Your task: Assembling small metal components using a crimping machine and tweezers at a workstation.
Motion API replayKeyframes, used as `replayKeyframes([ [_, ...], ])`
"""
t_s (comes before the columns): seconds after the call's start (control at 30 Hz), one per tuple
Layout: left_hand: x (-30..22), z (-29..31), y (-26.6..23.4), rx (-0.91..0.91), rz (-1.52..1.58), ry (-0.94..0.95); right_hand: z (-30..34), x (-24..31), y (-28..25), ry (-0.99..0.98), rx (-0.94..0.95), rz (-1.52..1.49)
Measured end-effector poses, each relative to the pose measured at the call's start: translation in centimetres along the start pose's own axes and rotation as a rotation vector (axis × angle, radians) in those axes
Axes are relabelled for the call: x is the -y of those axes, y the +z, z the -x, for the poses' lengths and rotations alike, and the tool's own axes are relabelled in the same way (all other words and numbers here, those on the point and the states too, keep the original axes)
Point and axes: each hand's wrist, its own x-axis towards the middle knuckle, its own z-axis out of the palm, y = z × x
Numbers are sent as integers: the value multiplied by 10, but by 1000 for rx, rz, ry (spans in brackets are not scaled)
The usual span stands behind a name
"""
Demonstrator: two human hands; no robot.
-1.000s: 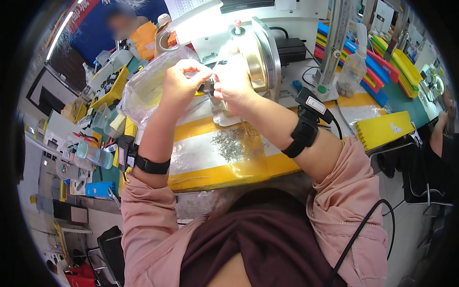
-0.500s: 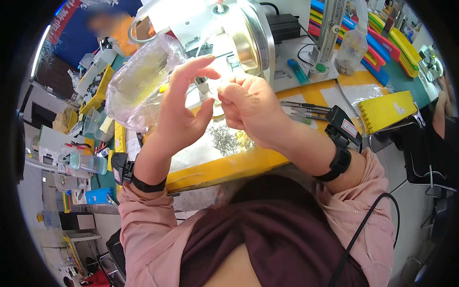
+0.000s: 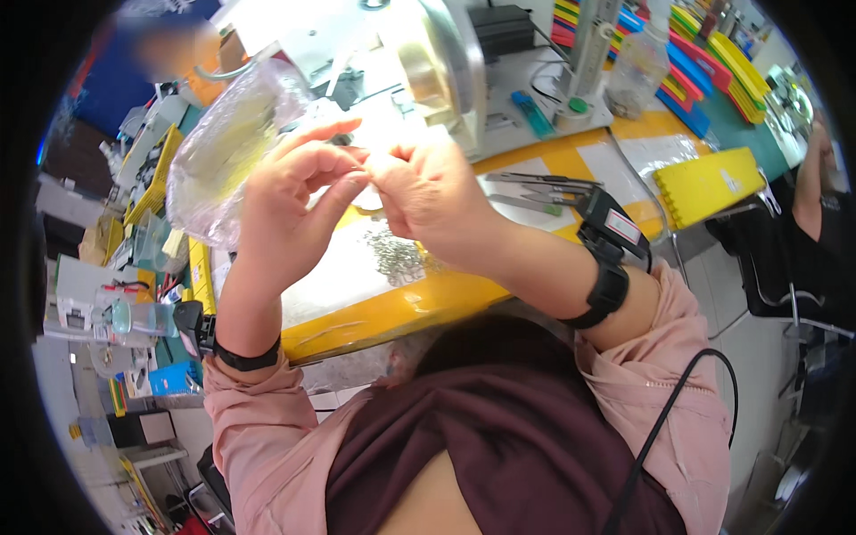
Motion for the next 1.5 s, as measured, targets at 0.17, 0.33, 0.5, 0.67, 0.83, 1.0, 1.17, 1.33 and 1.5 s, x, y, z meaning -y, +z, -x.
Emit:
replayKeyframes([
  [0.17,-1,0,8,-36,-158,167,11,8,-8,16,59,75],
  [0.33,5,1,12,-99,-93,189,31,30,-65,-72,-18,1019],
  [0.5,7,2,16,-77,-62,164,57,50,-115,-182,-14,1636],
  [0.67,10,3,19,-103,-35,170,63,50,-119,-113,-49,1727],
  [0.83,13,8,20,-138,-3,196,55,51,-122,-220,28,1826],
  [1.0,14,8,21,-158,-32,183,66,41,-65,-500,-149,1413],
  [1.17,13,9,24,-188,7,205,50,24,-23,-342,-121,1012],
  [1.33,14,9,22,-166,-4,203,31,-1,-28,-492,-64,1057],
  [1.5,13,10,26,-142,36,196,32,-7,-31,-548,-135,1080],
])
